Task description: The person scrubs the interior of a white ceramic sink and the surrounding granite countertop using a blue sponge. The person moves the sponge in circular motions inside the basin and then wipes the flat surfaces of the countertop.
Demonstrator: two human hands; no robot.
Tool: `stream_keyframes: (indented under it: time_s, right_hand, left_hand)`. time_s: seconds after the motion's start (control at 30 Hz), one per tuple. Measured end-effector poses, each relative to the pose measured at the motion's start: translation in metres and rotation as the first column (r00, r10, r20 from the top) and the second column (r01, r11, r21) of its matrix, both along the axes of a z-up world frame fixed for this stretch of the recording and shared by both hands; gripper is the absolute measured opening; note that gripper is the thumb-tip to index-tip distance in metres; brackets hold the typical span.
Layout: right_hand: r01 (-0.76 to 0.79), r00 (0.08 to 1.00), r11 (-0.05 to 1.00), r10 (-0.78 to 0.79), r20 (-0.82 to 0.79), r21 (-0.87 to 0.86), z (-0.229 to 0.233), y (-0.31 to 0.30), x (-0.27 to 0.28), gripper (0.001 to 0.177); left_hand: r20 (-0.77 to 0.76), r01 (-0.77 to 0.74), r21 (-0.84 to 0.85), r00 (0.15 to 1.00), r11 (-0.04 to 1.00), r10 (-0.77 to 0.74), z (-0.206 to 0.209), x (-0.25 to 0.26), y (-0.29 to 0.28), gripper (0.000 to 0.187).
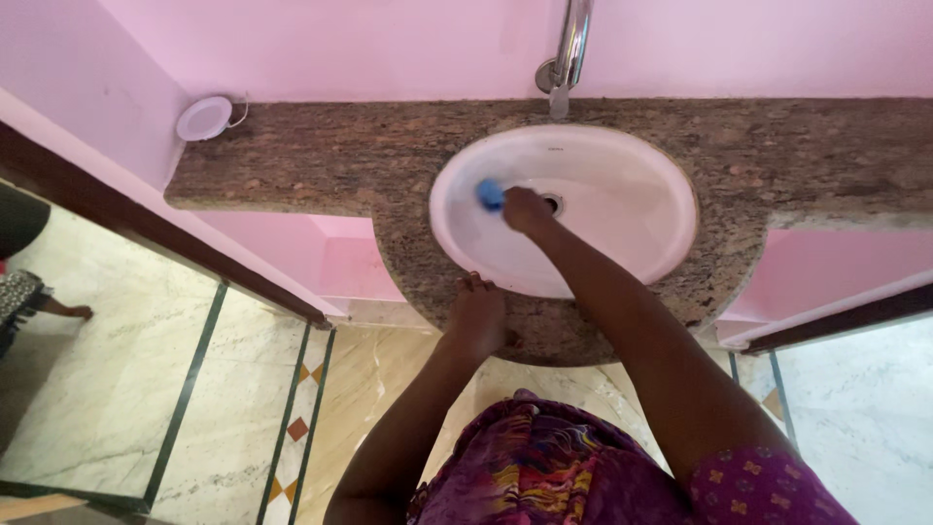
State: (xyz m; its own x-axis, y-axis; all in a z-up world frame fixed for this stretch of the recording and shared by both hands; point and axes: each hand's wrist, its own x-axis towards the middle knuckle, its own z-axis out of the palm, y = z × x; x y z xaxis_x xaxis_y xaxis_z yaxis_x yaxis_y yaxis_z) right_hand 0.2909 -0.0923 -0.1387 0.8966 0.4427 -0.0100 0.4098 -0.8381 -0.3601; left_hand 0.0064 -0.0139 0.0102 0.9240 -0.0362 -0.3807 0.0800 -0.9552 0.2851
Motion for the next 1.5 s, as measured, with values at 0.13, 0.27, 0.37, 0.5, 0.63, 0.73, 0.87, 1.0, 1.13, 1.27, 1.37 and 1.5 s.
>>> stream_keyframes:
  time_s: [0.13,0.27,0.37,0.5,0.63,0.73,0.87,1.0,1.13,1.27,1.37,1.5]
  right_hand:
    - [0.004,0.997,1.000,-0.006,-0.078,-0.028,0.042,-0.035,-0.005,0.032]
    - [-0.176,0.976,0.957,0.200,-0.084,0.232,0.118,-0.045,-0.084,0.042]
    - [-0.181,0.943,0.983,0.185,-0.277,0.040,0.159,-0.036,-0.129,0.041]
    - [-0.396,0.905,0.917,0.381,-0.187,-0.046,0.176,-0.078,-0.164,0.039]
    - [-0.344,0.902,0.907,0.248,-0.352,-0.243,0.208,-0.167,-0.173,0.039]
    - [-0.162,0.963,0.858,0.029,-0.268,-0.488,0.217,-0.198,-0.155,0.042]
    - [-0.158,0.985,0.925,0.125,-0.117,-0.346,0.198,-0.206,-0.153,0.041]
    - [-0.217,0.949,0.910,0.113,-0.294,-0.352,0.180,-0.197,-0.174,0.040]
    - [-0.228,0.954,0.853,0.099,-0.283,-0.470,0.139,-0.187,-0.129,0.047]
    - [-0.200,0.972,0.896,0.130,-0.198,-0.396,0.093,-0.185,-0.058,0.043]
    - [-0.183,0.978,0.917,0.132,-0.162,-0.355,0.110,-0.195,-0.049,0.041]
    - [-0.305,0.922,0.817,0.125,-0.366,-0.490,0.163,-0.220,-0.084,0.038]
  left_hand:
    - [0.140,0.028,0.034,0.990,0.999,-0.032,-0.019,-0.001,0.005,0.089]
    - [0.208,-0.006,0.068,0.978,0.998,-0.008,-0.012,-0.015,0.001,0.115]
    - [0.509,-0.129,0.377,0.856,0.917,-0.089,-0.021,-0.027,-0.001,0.110]
    - [0.448,-0.217,-0.187,0.849,0.958,0.279,-0.013,-0.037,-0.005,0.138]
    - [0.366,-0.220,-0.242,0.881,0.945,0.299,-0.006,-0.034,-0.007,0.148]
    - [0.295,-0.179,-0.096,0.934,0.979,0.200,-0.014,-0.024,-0.004,0.136]
    - [0.234,-0.092,0.112,0.970,0.989,0.064,-0.026,-0.017,-0.002,0.114]
    - [0.241,-0.095,0.091,0.968,0.991,0.071,-0.035,-0.015,0.000,0.117]
    - [0.155,-0.143,0.066,0.979,0.988,0.131,-0.028,-0.017,-0.006,0.129]
    - [0.133,-0.083,0.167,0.989,0.983,0.061,-0.022,-0.019,-0.012,0.141]
    - [0.098,-0.116,0.162,0.990,0.980,0.101,-0.013,-0.022,-0.012,0.145]
    - [0.122,-0.060,0.145,0.992,0.988,0.042,0.009,-0.010,-0.031,0.148]
